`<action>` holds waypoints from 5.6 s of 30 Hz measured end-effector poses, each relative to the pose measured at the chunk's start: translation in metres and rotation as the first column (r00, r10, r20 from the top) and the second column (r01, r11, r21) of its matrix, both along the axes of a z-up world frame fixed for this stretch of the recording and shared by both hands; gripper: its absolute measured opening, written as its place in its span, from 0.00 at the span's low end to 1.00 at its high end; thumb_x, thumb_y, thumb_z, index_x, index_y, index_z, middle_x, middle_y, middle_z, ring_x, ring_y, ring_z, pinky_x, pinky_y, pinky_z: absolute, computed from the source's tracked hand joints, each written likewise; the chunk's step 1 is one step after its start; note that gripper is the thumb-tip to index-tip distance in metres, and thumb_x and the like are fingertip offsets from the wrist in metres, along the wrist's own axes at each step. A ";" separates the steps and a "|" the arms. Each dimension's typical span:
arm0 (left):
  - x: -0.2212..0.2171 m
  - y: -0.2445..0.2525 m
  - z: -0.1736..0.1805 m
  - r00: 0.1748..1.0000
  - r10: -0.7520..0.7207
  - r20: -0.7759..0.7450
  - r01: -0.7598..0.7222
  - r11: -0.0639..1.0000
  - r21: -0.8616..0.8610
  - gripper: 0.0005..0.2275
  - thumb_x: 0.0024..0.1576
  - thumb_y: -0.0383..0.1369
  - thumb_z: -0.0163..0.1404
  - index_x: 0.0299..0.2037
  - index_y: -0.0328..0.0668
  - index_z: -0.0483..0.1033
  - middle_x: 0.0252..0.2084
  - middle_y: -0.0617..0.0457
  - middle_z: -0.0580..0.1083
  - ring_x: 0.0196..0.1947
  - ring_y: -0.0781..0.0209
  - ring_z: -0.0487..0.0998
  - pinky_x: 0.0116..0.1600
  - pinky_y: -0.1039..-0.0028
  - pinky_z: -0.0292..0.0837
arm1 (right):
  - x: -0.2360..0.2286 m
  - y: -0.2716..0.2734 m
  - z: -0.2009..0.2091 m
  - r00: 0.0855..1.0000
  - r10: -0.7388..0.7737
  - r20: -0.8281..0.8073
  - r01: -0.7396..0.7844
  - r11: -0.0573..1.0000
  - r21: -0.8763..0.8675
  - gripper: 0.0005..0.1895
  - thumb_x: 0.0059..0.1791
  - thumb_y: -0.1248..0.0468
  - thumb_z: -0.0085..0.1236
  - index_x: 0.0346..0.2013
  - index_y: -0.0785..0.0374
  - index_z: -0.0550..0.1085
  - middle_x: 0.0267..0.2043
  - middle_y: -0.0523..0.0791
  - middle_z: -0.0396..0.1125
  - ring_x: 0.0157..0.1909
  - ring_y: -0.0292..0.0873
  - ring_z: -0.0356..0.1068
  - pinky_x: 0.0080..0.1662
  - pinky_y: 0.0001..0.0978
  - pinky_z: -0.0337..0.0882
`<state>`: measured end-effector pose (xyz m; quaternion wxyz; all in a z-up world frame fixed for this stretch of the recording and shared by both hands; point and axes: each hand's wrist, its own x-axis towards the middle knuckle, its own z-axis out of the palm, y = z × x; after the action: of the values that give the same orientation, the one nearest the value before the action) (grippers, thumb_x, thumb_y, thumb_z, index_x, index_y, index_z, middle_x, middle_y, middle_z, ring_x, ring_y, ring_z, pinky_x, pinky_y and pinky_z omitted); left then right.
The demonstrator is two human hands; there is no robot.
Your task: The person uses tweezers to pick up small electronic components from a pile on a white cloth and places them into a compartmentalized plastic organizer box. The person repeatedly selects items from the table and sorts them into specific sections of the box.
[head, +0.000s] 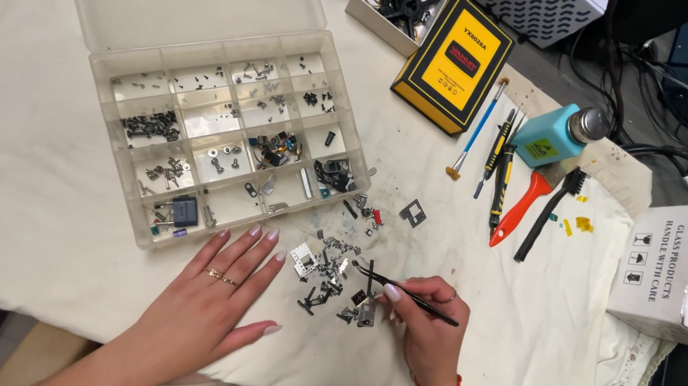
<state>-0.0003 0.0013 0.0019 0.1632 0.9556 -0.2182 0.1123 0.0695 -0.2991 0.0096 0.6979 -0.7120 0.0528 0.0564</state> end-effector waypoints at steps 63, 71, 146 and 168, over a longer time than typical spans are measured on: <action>-0.002 0.005 -0.014 0.995 -0.029 -0.090 0.021 0.995 -0.096 0.34 0.59 0.56 0.51 0.69 0.43 0.64 0.75 0.43 0.58 0.74 0.47 0.57 0.75 0.52 0.48 | 0.086 0.079 0.096 0.692 0.550 0.468 -0.299 0.808 -0.508 0.13 0.41 0.70 0.73 0.36 0.65 0.77 0.33 0.45 0.73 0.37 0.41 0.71 0.45 0.30 0.70; -0.001 0.005 -0.005 0.997 -0.035 -0.062 0.030 0.996 -0.080 0.33 0.59 0.56 0.49 0.69 0.42 0.63 0.75 0.43 0.59 0.75 0.47 0.57 0.76 0.52 0.47 | 0.051 -0.004 0.043 0.952 0.262 0.162 -0.188 0.911 -0.366 0.07 0.45 0.70 0.67 0.36 0.65 0.78 0.33 0.46 0.73 0.35 0.39 0.72 0.40 0.24 0.72; -0.006 0.001 -0.011 0.999 -0.036 -0.033 0.033 0.996 -0.087 0.35 0.58 0.57 0.51 0.68 0.38 0.64 0.75 0.38 0.58 0.75 0.41 0.54 0.76 0.48 0.44 | 0.100 0.124 0.074 0.751 0.546 0.370 -0.506 0.837 -0.209 0.08 0.44 0.73 0.70 0.35 0.65 0.80 0.35 0.48 0.76 0.38 0.40 0.75 0.44 0.25 0.77; -0.016 -0.010 -0.040 0.998 0.003 -0.058 -0.004 1.000 -0.023 0.40 0.53 0.59 0.50 0.71 0.42 0.62 0.77 0.41 0.55 0.77 0.41 0.50 0.78 0.47 0.40 | 0.159 0.269 0.067 0.734 0.628 0.257 -0.552 0.773 -0.312 0.05 0.46 0.67 0.70 0.34 0.62 0.80 0.32 0.43 0.75 0.34 0.34 0.73 0.38 0.20 0.75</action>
<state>-0.0164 -0.0084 -0.0385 0.1801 0.9569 -0.2106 0.0872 0.2280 -0.0302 0.0765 0.5601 -0.7606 -0.2951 0.1437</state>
